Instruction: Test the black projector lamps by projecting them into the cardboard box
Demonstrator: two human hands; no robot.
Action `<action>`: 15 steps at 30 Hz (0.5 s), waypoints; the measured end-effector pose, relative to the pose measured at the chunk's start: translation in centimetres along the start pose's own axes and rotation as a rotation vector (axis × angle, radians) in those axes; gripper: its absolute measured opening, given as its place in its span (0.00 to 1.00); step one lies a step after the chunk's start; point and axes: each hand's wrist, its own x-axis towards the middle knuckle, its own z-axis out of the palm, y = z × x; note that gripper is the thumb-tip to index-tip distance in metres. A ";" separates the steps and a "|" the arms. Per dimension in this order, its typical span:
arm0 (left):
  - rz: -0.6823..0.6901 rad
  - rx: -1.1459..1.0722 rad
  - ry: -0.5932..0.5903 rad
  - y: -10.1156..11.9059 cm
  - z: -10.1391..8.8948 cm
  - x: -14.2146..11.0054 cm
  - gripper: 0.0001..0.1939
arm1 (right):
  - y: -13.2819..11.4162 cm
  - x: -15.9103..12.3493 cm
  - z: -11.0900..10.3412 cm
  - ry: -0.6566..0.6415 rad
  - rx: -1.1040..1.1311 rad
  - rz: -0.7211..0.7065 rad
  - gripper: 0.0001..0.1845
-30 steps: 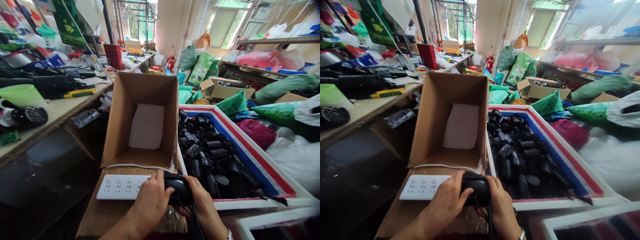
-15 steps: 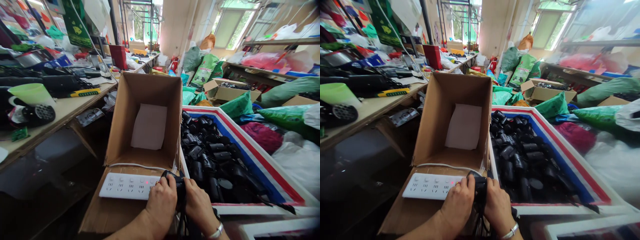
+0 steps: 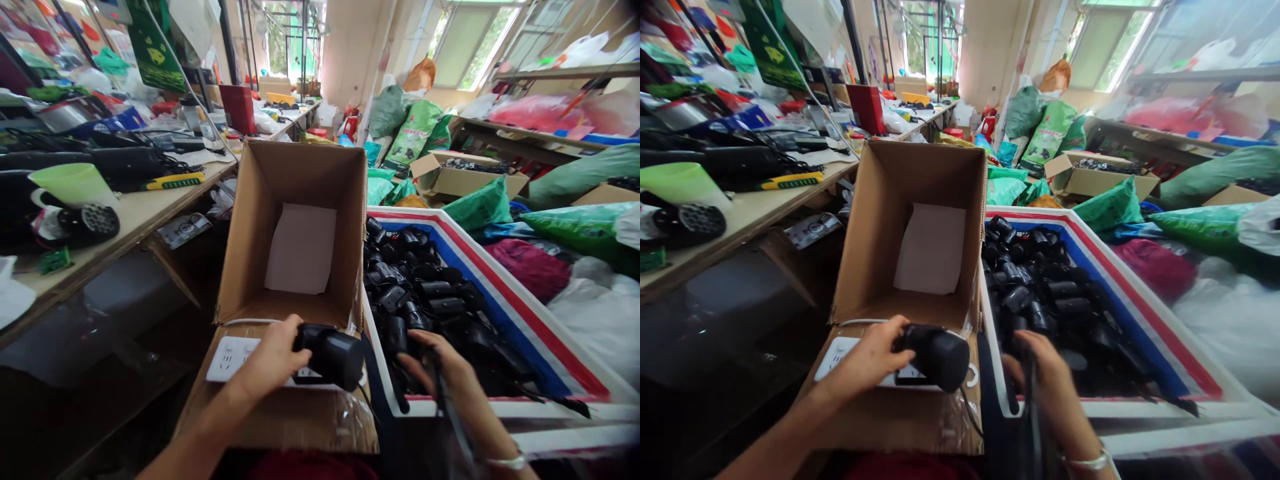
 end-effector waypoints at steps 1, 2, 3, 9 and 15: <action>-0.017 -0.030 -0.007 -0.9 -1.3 0.0 0.08 | 1.3 0.0 -0.7 0.051 -0.037 -0.005 0.18; -0.064 -0.165 -0.015 -1.8 -2.4 -0.2 0.08 | 2.4 0.0 -1.3 0.084 -0.089 -0.012 0.19; -0.114 -0.305 -0.002 -2.6 -3.3 -0.4 0.10 | 3.2 -0.2 -1.6 0.096 -0.154 -0.014 0.20; -0.233 -0.755 0.255 -4.5 -5.2 -1.5 0.20 | 1.0 -0.9 0.9 -0.173 -0.085 0.187 0.20; -0.225 -1.053 0.365 -4.3 -5.3 -1.7 0.23 | -4.1 0.3 4.2 -0.460 0.448 0.135 0.05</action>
